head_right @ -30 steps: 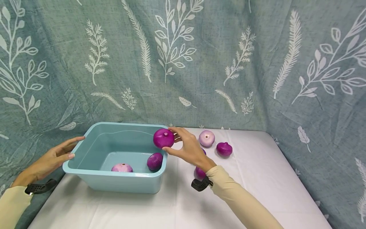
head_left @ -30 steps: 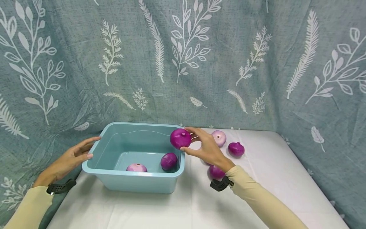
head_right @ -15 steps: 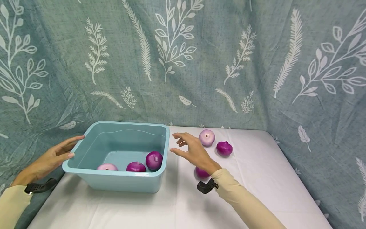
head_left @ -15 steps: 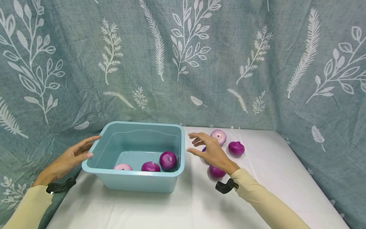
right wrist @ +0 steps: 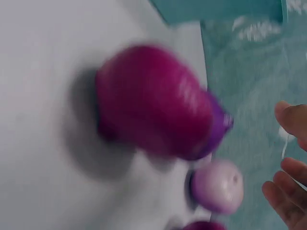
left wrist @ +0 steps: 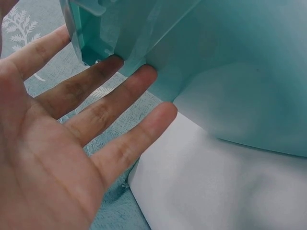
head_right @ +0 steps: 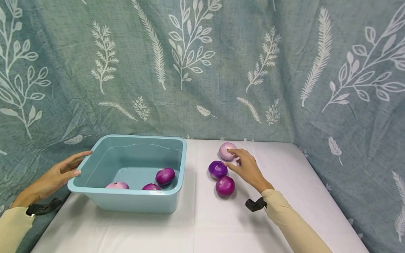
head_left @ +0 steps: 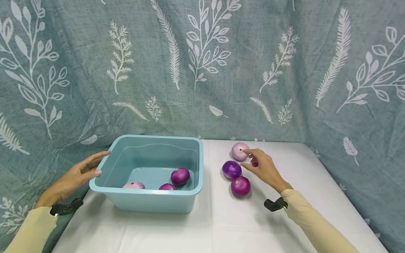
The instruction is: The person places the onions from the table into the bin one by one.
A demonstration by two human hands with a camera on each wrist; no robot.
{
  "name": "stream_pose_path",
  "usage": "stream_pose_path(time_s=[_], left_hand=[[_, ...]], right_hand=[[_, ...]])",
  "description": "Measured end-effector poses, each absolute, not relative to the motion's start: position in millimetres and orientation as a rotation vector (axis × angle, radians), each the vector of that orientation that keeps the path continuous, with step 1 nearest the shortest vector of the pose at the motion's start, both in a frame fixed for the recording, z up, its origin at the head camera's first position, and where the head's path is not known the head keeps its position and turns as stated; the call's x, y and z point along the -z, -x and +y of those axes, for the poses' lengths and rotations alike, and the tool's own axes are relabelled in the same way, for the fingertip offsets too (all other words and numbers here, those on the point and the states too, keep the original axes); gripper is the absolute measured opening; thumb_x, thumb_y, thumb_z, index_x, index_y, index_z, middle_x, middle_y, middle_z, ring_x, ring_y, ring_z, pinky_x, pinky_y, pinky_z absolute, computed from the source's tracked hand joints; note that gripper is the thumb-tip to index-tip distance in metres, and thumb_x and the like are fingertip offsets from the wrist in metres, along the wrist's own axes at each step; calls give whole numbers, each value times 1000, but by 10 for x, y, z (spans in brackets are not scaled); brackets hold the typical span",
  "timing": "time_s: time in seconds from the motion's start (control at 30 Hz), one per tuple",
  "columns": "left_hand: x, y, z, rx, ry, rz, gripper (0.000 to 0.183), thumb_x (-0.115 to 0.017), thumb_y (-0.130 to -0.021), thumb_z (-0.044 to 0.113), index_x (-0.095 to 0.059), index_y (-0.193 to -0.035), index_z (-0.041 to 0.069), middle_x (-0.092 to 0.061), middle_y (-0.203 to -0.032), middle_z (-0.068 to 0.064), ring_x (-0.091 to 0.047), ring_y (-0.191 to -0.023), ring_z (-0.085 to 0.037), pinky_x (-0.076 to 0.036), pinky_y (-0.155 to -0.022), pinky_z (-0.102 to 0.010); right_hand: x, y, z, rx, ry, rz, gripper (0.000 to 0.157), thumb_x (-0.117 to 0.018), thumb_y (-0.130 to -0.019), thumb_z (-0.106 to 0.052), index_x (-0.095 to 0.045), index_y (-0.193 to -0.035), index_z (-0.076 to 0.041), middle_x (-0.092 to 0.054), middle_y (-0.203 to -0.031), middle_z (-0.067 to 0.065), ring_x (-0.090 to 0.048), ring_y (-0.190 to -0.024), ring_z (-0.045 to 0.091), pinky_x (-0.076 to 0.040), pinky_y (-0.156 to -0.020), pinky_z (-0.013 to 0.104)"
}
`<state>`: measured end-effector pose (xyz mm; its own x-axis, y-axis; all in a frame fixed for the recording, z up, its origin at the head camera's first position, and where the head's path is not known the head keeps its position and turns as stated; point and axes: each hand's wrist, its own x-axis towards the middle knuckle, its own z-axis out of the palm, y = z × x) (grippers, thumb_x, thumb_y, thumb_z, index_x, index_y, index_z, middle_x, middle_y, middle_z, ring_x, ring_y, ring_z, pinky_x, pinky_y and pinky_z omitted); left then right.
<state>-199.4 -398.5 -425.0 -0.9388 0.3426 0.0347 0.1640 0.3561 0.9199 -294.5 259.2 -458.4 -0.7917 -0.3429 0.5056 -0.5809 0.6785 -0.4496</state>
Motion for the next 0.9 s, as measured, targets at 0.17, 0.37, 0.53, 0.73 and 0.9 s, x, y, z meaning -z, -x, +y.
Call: stream_pose_path(time_s=[0.17,0.37,0.53,0.73,0.9], left_hand=[[4265,1989,-3997,-1627,-478,2452,63,-47,-111,12,-21,-166,26,-14,-171,0,-19,-150,-13,-20,-111,-78],[4262,1986,-3994,-1649,-454,2430,63,-47,-111,12,-22,-166,27,-12,-171,-3,-11,-155,-34,-17,-111,-80],[4249,1990,-3980,-1661,-448,2418,63,-48,-111,12,-22,-166,27,-11,-172,-3,-3,-154,-47,-14,-110,-82],[4259,1994,-3980,-1661,-453,2416,63,-48,-111,12,-22,-166,26,-11,-171,-1,-7,-155,-38,-14,-111,-81],[4264,1990,-3980,-1663,-471,2415,62,-47,-111,11,-22,-166,26,-13,-171,-1,-17,-152,-16,-15,-111,-81]], right_hand=[[4672,3045,2891,-804,-619,-2530,54,-88,-85,-24,-67,-131,-7,-68,-122,15,-62,-112,35,-47,-99,59],[4801,3150,3107,-785,-512,-2589,60,-88,-85,-27,-64,-135,-4,-64,-128,21,-54,-117,42,-39,-101,61],[4892,3195,3222,-806,-431,-2623,64,-87,-86,-30,-62,-137,-2,-61,-130,24,-53,-109,41,-46,-90,52],[4971,3231,3315,-787,-327,-2730,76,-82,-88,-45,-57,-141,3,-57,-132,29,-54,-107,42,-47,-87,53],[5025,3273,3375,-784,-287,-2788,78,-76,-92,-48,-53,-143,6,-58,-130,33,-56,-108,44,-45,-91,58]])
